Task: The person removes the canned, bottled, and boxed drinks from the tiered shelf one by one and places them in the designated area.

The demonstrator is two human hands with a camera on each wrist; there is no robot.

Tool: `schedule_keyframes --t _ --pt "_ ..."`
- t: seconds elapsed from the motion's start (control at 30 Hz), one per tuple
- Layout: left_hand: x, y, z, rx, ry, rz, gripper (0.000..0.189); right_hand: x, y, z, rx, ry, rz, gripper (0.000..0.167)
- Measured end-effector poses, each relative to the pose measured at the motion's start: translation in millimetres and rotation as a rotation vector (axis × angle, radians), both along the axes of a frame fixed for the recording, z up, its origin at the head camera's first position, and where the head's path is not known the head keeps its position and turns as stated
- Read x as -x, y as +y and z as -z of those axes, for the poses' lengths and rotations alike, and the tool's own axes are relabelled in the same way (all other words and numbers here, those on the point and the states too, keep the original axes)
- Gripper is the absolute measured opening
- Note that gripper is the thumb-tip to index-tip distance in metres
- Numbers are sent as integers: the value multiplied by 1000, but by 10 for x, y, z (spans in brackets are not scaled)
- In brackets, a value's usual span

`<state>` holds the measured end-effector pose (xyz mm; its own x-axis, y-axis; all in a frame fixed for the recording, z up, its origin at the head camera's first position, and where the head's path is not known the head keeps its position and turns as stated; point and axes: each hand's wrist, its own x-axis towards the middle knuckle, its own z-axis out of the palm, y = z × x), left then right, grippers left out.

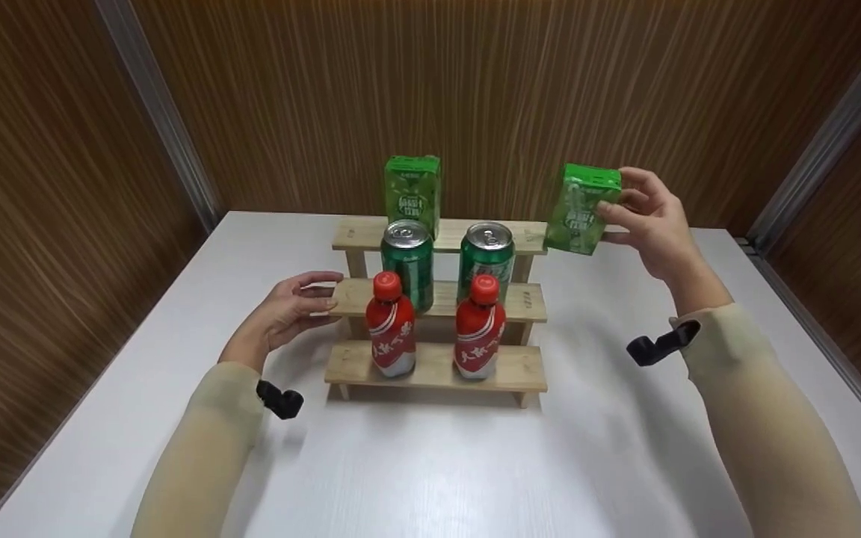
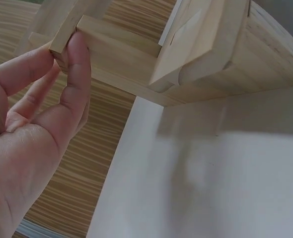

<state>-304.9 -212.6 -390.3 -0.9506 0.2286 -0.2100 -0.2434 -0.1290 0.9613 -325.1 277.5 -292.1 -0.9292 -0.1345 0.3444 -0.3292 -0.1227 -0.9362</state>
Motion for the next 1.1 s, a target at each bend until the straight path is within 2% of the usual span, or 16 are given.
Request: schedule_keyframes --t 0.27,0.67,1.1 --pt "12 20 -17 18 -10 5 53 -8 144 179 -8 -24 8 44" --pt "29 38 11 26 -5 -9 55 3 233 550 -27 -59 -10 41" --pt "37 40 72 -15 -3 -22 63 83 243 902 -72 -206 53 51"
